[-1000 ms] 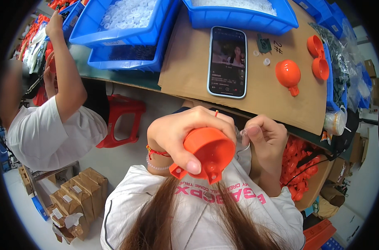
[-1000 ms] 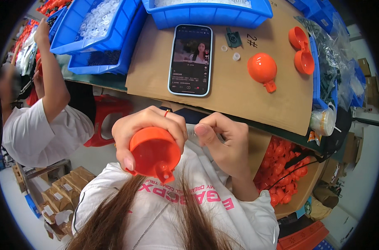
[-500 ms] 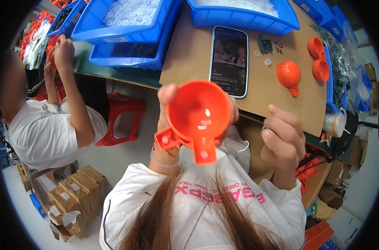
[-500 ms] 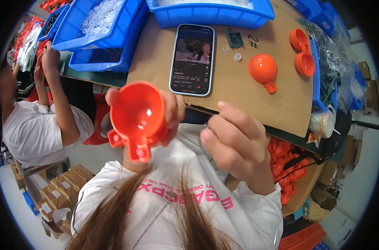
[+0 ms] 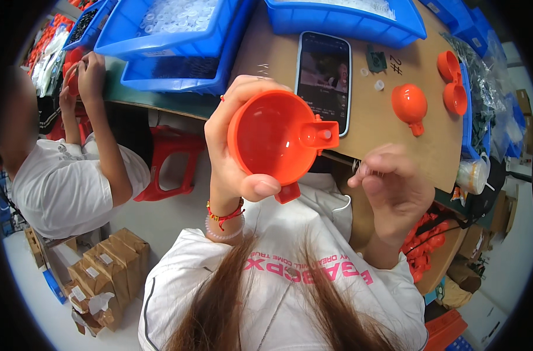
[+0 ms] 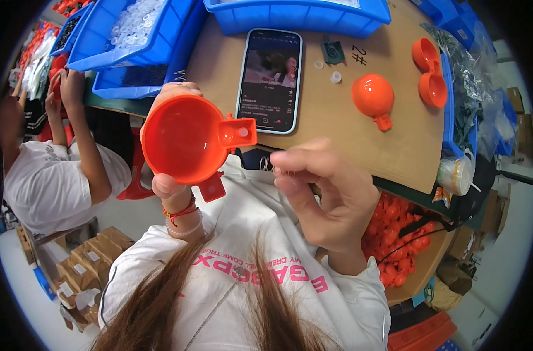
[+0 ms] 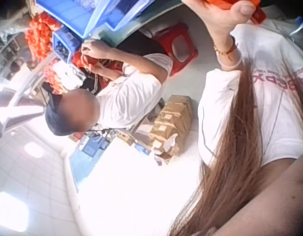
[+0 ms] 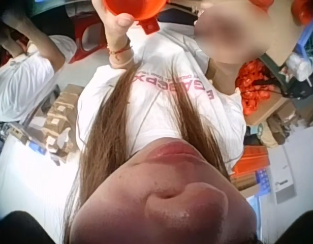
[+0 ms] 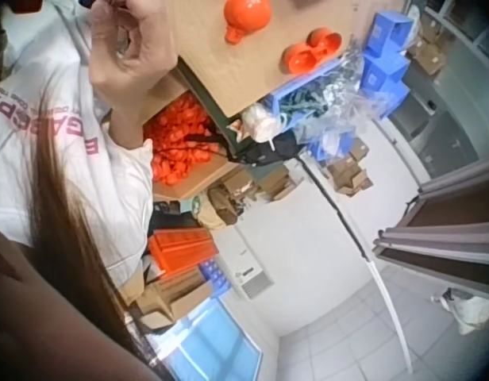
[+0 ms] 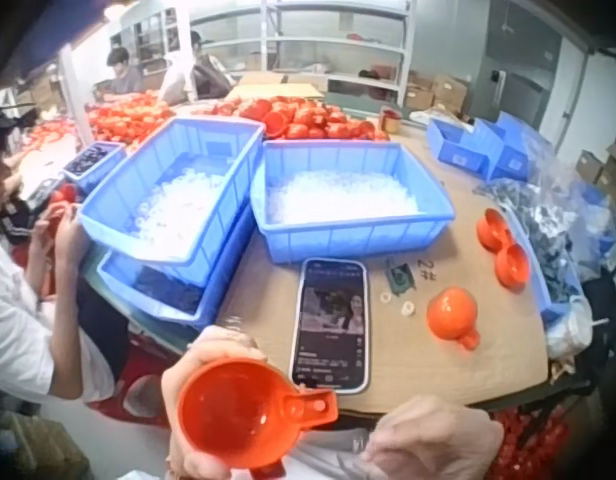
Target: Assembling small plastic components for a poultry watering system, including fitting bowls, valves, and springs together.
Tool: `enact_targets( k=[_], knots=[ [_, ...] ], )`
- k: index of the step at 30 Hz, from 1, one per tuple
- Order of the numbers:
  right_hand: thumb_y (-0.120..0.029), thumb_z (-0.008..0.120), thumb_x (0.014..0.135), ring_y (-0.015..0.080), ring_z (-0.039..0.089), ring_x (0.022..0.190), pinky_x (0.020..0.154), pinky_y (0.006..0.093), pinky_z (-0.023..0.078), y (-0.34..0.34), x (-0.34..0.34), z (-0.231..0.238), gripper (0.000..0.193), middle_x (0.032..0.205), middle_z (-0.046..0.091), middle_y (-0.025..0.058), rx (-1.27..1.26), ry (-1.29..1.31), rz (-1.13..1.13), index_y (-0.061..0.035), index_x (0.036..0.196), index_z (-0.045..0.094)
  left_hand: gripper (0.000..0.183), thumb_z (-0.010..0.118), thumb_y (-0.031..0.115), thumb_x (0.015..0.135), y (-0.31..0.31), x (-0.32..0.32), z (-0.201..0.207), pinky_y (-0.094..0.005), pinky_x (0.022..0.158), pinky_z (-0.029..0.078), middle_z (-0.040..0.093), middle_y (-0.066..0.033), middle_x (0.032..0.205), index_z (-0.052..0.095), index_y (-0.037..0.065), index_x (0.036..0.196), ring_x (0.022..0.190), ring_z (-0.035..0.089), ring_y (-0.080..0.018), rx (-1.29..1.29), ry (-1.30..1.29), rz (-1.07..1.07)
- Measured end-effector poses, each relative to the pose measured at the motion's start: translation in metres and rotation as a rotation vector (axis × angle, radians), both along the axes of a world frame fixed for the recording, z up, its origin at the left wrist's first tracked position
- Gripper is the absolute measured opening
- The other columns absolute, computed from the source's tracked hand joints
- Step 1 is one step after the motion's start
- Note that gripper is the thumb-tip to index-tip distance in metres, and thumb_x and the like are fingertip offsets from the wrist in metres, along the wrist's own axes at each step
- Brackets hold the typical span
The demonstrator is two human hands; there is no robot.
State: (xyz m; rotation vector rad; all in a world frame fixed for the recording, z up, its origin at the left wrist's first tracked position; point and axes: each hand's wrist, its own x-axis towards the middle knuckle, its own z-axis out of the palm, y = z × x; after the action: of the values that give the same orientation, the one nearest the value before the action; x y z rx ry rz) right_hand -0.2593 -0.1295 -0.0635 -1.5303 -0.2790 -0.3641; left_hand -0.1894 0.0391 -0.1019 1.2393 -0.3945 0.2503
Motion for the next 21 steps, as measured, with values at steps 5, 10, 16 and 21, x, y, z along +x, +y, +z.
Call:
enact_targets(
  k=[5, 10, 16, 21],
  knots=[
    [0.012, 0.06, 0.069, 0.0136, 0.055, 0.066, 0.055, 0.0217, 0.044, 0.002, 0.011, 0.004, 0.028, 0.079, 0.057, 0.0086, -0.371, -0.117, -0.156, 0.0013, 0.094, 0.062, 0.081, 0.07, 0.058, 0.049, -0.001, 0.003, 0.002, -0.0313, 0.069, 0.045, 0.057, -0.014, 0.086, 0.055, -0.007, 0.093, 0.078, 0.055, -0.0221, 0.084, -0.106, -0.004],
    [0.01, 0.061, 0.067, 0.0167, 0.053, 0.064, 0.053, 0.0248, 0.042, 0.007, 0.018, 0.002, 0.03, 0.077, 0.056, 0.008, -0.576, -0.211, -0.178, -0.0006, 0.095, 0.063, 0.079, 0.07, 0.057, 0.047, -0.001, 0.002, 0.004, -0.0314, 0.068, 0.045, 0.058, -0.0129, 0.084, 0.056, -0.006, 0.092, 0.078, 0.055, -0.0218, 0.115, -0.129, -0.017],
    [-0.006, 0.063, 0.073, 0.0148, 0.05, 0.066, 0.053, 0.0232, 0.04, 0.002, 0.016, 0.006, 0.027, 0.077, 0.054, 0.0056, -0.591, -0.191, -0.107, -0.0012, 0.1, 0.061, 0.08, 0.069, 0.058, 0.048, -0.003, 0.001, -0.001, -0.0316, 0.069, 0.045, 0.058, -0.0136, 0.086, 0.056, -0.007, 0.091, 0.08, 0.055, -0.0225, 0.026, -0.081, -0.117],
    [-0.023, 0.06, 0.08, 0.0108, 0.049, 0.07, 0.055, 0.0205, 0.04, -0.006, 0.026, 0.011, 0.035, 0.079, 0.053, 0.004, -0.23, 0.004, -0.066, -0.0002, 0.106, 0.059, 0.08, 0.069, 0.057, 0.048, -0.007, 0.001, -0.007, -0.0318, 0.071, 0.043, 0.057, -0.014, 0.088, 0.054, -0.007, 0.093, 0.081, 0.054, -0.0227, -0.09, -0.081, -0.496]
  ],
)
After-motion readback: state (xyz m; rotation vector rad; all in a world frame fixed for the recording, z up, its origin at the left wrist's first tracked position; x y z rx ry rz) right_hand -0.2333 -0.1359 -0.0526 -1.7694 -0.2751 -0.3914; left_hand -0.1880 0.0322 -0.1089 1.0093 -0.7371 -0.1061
